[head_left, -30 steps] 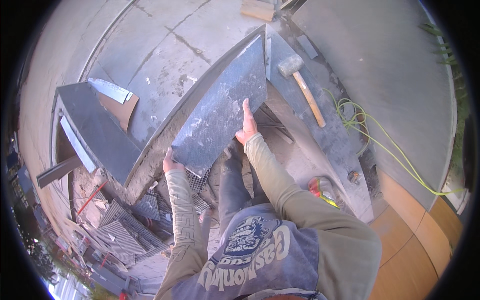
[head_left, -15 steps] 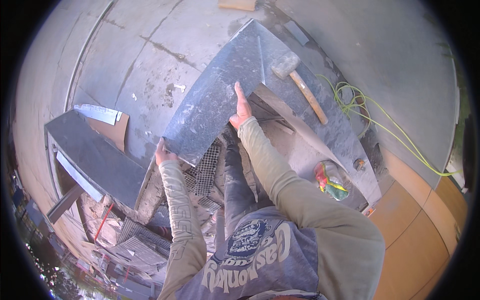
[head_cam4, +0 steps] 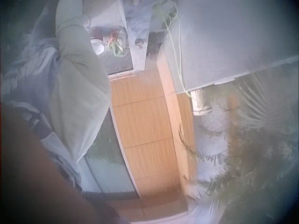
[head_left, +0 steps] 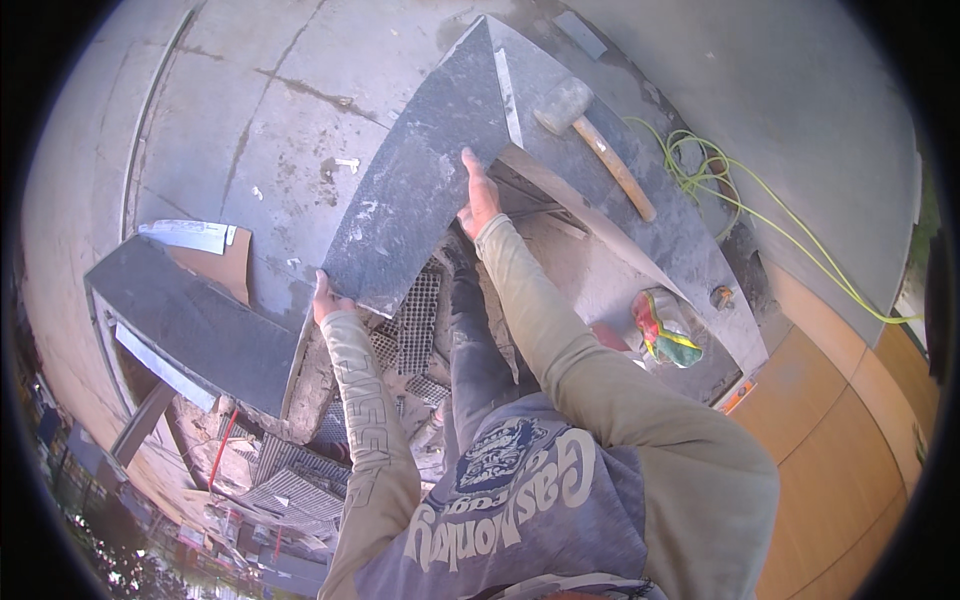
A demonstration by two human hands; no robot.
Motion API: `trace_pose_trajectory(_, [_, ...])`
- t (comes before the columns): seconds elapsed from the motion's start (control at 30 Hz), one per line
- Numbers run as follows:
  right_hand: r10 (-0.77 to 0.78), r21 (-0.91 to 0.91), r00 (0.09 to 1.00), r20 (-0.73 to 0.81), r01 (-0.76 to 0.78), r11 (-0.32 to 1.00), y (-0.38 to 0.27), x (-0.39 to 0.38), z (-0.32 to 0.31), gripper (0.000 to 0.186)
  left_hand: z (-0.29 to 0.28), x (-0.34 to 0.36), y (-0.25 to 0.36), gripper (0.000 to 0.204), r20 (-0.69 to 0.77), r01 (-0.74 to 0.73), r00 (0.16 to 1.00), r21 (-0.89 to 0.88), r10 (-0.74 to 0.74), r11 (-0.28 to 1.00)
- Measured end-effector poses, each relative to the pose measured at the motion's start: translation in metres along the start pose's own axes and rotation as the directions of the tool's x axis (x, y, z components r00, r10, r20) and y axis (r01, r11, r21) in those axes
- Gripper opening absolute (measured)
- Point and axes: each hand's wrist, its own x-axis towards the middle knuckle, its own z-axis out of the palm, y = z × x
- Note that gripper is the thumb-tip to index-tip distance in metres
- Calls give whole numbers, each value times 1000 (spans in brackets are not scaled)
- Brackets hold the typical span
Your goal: The person uses an angle grinder to cut a large dark tile on a construction site. After cutting, the person stands, picks up a trowel, and spreads cement on a board before handling the cut tile piece.
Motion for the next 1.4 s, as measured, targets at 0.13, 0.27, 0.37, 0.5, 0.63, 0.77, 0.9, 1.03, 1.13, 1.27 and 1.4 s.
trace_pose_trajectory(0.13, [-43, -109, 990, -135, 29, 994, -16, -14, 5, 87, 10, 11, 3, 59, -105, 218, 956, -374, -274, 901])
trace_pose_trajectory(0.27, [-49, -194, 984, -174, 15, 981, -21, -17, 1, 73, -3, 25, -16, 56, -198, 226, 944, -194, -264, 955])
trace_pose_trajectory(0.37, [-69, -205, 980, -186, 30, 978, -18, -17, -5, 72, 2, 26, -4, 49, -320, 327, 885, -92, -339, 941])
trace_pose_trajectory(0.5, [-52, -183, 991, -120, 29, 983, -20, -22, -6, 79, 1, 30, -6, 39, -319, 293, 864, -312, -390, 904])
trace_pose_trajectory(0.63, [-50, -175, 994, -92, 33, 984, -18, -20, -7, 86, 3, 23, 6, 38, -378, 355, 825, -233, -420, 905])
trace_pose_trajectory(0.77, [-29, -169, 997, -78, 15, 986, -18, -16, -11, 90, -10, 35, -8, 47, -278, 352, 866, -249, -415, 902])
trace_pose_trajectory(0.9, [-21, -157, 989, -145, -2, 988, -17, -15, -16, 73, -5, 39, -1, 55, -320, 421, 812, -256, -487, 870])
trace_pose_trajectory(1.03, [141, -509, 986, -93, -169, 844, -40, -24, -29, 54, -4, 36, 2, 51, -296, 423, 811, -298, -504, 856])
trace_pose_trajectory(1.13, [-550, -957, 807, 216, 285, 42, -91, -26, -7, 39, -8, 31, 0, 41, -285, 383, 824, -355, -489, 853])
trace_pose_trajectory(1.27, [-873, -896, 377, 309, 422, -135, -209, 35, 57, 34, 7, 28, 9, 31, -385, 339, 808, -314, -446, 887])
trace_pose_trajectory(1.4, [-672, -911, 665, 327, 410, -37, -278, 110, 67, 46, -11, 43, -13, 33, -255, 285, 898, -282, -358, 916])
